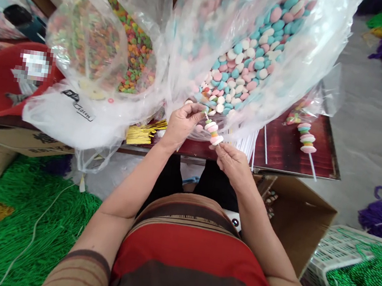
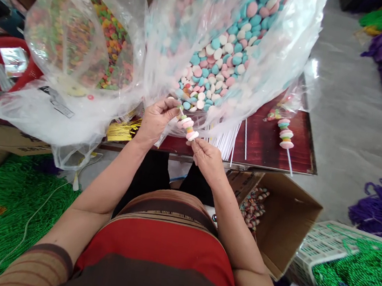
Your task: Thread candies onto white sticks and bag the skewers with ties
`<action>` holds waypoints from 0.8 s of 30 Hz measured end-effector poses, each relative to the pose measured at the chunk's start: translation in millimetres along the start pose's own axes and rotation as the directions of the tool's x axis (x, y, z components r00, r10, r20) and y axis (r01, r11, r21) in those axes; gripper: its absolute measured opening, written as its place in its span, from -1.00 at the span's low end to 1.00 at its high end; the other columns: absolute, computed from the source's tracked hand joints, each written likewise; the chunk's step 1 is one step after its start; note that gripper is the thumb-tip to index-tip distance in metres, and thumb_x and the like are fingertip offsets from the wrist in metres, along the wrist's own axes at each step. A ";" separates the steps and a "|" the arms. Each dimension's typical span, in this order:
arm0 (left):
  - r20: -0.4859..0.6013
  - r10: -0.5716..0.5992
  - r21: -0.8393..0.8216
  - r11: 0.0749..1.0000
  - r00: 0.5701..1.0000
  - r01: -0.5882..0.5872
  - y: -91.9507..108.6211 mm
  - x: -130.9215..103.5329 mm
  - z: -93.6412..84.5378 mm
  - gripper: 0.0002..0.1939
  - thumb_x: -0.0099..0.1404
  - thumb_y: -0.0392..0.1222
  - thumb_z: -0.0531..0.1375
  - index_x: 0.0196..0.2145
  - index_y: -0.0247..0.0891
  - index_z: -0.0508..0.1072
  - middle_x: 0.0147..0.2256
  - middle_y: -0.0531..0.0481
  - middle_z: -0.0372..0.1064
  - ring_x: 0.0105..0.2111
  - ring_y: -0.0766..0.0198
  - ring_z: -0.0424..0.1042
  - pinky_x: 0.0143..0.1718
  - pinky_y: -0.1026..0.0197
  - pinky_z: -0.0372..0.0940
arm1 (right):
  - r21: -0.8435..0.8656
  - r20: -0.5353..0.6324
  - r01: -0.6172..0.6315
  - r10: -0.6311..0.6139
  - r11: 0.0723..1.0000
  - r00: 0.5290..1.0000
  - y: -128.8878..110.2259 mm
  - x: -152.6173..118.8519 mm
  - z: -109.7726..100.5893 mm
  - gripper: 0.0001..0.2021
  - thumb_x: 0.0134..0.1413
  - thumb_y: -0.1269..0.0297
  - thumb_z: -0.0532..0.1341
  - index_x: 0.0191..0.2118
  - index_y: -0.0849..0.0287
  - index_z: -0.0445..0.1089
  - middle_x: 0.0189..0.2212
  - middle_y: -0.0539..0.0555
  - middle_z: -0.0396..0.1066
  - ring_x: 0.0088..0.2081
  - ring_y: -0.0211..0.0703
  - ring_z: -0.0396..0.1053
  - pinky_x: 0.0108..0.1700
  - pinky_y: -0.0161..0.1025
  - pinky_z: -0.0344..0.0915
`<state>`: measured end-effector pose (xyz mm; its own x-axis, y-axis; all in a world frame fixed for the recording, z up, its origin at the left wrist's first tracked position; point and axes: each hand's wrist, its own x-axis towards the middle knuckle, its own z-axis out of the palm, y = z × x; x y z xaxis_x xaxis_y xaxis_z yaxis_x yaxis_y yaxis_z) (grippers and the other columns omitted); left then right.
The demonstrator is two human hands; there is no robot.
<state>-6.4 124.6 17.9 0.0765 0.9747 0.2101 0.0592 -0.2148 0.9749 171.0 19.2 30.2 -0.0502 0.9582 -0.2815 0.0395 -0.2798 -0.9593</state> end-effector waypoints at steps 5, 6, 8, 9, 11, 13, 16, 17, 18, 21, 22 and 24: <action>0.016 0.157 0.237 0.959 0.987 -0.157 6.8 -5.4 -1.8 -0.79 0.40 -0.06 0.25 -0.16 -0.20 0.61 -0.25 0.01 0.59 -0.25 0.28 0.54 -0.12 0.20 0.43 | -0.106 -0.009 0.018 -0.019 0.994 1.000 -0.1 -0.6 -2.7 -0.56 0.19 -0.10 0.21 -0.17 0.19 0.61 -0.69 -0.11 0.08 -0.63 -0.32 0.02 -0.54 -0.30 -0.05; 0.041 0.210 0.306 0.928 0.977 -0.212 7.7 -5.5 -3.3 -0.80 0.42 -0.08 0.23 -0.17 -0.21 0.62 -0.25 0.00 0.59 -0.22 0.27 0.54 -0.10 0.20 0.42 | -0.130 -0.012 0.030 -0.032 0.991 0.999 -0.6 -1.2 -3.3 -0.57 0.20 -0.09 0.21 -0.19 0.18 0.62 -0.68 -0.10 0.08 -0.62 -0.31 0.03 -0.54 -0.29 -0.04; 0.106 0.299 0.435 0.844 0.948 -0.314 8.6 -4.8 -5.9 -0.79 0.45 -0.11 0.19 -0.17 -0.20 0.62 -0.22 -0.03 0.59 -0.16 0.25 0.54 -0.04 0.18 0.40 | -0.177 -0.013 0.056 -0.059 0.983 0.998 -2.0 -2.7 -4.3 -0.60 0.21 -0.06 0.20 -0.23 0.17 0.62 -0.67 -0.08 0.09 -0.61 -0.29 0.05 -0.54 -0.28 -0.03; 0.138 0.324 0.489 0.800 0.936 -0.349 8.6 -4.3 -6.7 -0.78 0.47 -0.11 0.18 -0.16 -0.20 0.62 -0.21 -0.04 0.59 -0.14 0.24 0.53 -0.02 0.18 0.39 | -0.195 -0.013 0.066 -0.070 0.978 0.997 -2.6 -3.6 -4.7 -0.61 0.22 -0.04 0.19 -0.24 0.16 0.62 -0.66 -0.08 0.09 -0.60 -0.28 0.05 -0.53 -0.28 -0.03; 0.183 0.343 0.563 0.732 0.921 -0.384 8.0 -3.5 -6.9 -0.76 0.49 -0.11 0.14 -0.15 -0.19 0.61 -0.19 -0.05 0.59 -0.12 0.24 0.53 -0.01 0.18 0.38 | -0.220 -0.009 0.080 -0.083 0.972 0.996 -3.4 -5.0 -5.2 -0.62 0.23 -0.02 0.17 -0.25 0.16 0.62 -0.66 -0.06 0.11 -0.58 -0.26 0.08 -0.53 -0.28 -0.02; 0.199 0.359 0.584 0.703 0.912 -0.405 6.7 -3.3 -5.5 -0.73 0.51 -0.11 0.12 -0.15 -0.19 0.61 -0.19 -0.05 0.59 -0.13 0.25 0.52 -0.03 0.20 0.38 | -0.226 -0.009 0.087 -0.091 0.970 0.996 -3.3 -5.4 -4.8 -0.62 0.24 -0.02 0.18 -0.26 0.16 0.61 -0.65 -0.05 0.13 -0.57 -0.25 0.11 -0.52 -0.28 0.00; 0.197 0.378 0.585 0.695 0.905 -0.418 4.3 -3.8 -2.2 -0.71 0.52 -0.10 0.10 -0.17 -0.21 0.61 -0.20 -0.05 0.58 -0.13 0.26 0.52 -0.04 0.21 0.38 | -0.185 -0.038 0.076 -0.084 0.980 0.996 -1.0 -3.9 -1.3 -0.61 0.22 -0.04 0.19 -0.24 0.17 0.60 -0.64 -0.04 0.17 -0.57 -0.26 0.11 -0.51 -0.28 0.01; 0.191 0.377 0.586 0.697 0.906 -0.413 3.7 -4.1 -1.3 -0.70 0.52 -0.10 0.10 -0.18 -0.21 0.61 -0.20 -0.05 0.58 -0.13 0.25 0.52 -0.04 0.20 0.38 | -0.156 -0.047 0.064 -0.072 0.986 0.996 0.0 -2.9 0.5 -0.60 0.22 -0.06 0.19 -0.22 0.18 0.60 -0.63 -0.05 0.17 -0.58 -0.27 0.09 -0.52 -0.29 0.00; 0.181 0.375 0.585 0.702 0.909 -0.406 3.4 -4.3 -0.6 -0.69 0.52 -0.09 0.09 -0.19 -0.21 0.61 -0.21 -0.05 0.58 -0.14 0.25 0.52 -0.04 0.20 0.37 | -0.127 -0.046 0.051 -0.058 0.991 0.997 1.1 -1.9 2.4 -0.59 0.22 -0.07 0.18 -0.20 0.18 0.60 -0.63 -0.06 0.17 -0.58 -0.29 0.07 -0.52 -0.29 -0.01; 0.148 0.363 0.533 0.754 0.920 -0.383 4.6 -4.5 -0.2 -0.68 0.53 -0.07 0.09 -0.19 -0.20 0.61 -0.22 -0.05 0.58 -0.15 0.26 0.52 -0.05 0.20 0.38 | -0.093 0.004 0.042 -0.042 0.995 0.999 3.3 0.9 5.9 -0.58 0.23 -0.07 0.18 -0.17 0.19 0.60 -0.63 -0.07 0.15 -0.59 -0.30 0.03 -0.51 -0.29 0.00; 0.139 0.352 0.501 0.781 0.926 -0.372 5.7 -4.4 -0.6 -0.69 0.53 -0.06 0.08 -0.17 -0.20 0.60 -0.21 -0.05 0.58 -0.16 0.27 0.52 -0.06 0.20 0.38 | -0.106 0.018 0.052 -0.050 0.993 0.999 3.3 1.4 5.6 -0.58 0.22 -0.06 0.18 -0.17 0.19 0.61 -0.62 -0.06 0.16 -0.58 -0.29 0.04 -0.51 -0.29 0.01; 0.129 0.321 0.446 0.826 0.938 -0.344 8.2 -3.7 -1.8 -0.69 0.53 -0.03 0.08 -0.10 -0.19 0.58 -0.19 -0.04 0.58 -0.19 0.28 0.52 -0.09 0.22 0.39 | -0.151 0.029 0.076 -0.073 0.986 0.997 1.9 1.3 2.7 -0.59 0.22 -0.04 0.19 -0.18 0.19 0.61 -0.60 -0.04 0.20 -0.55 -0.26 0.10 -0.49 -0.28 0.04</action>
<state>-8.0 119.3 25.3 0.2196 0.8375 0.5004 0.4666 -0.5406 0.7000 168.2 19.8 27.9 -0.0819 0.9739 -0.2117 0.1859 -0.1937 -0.9633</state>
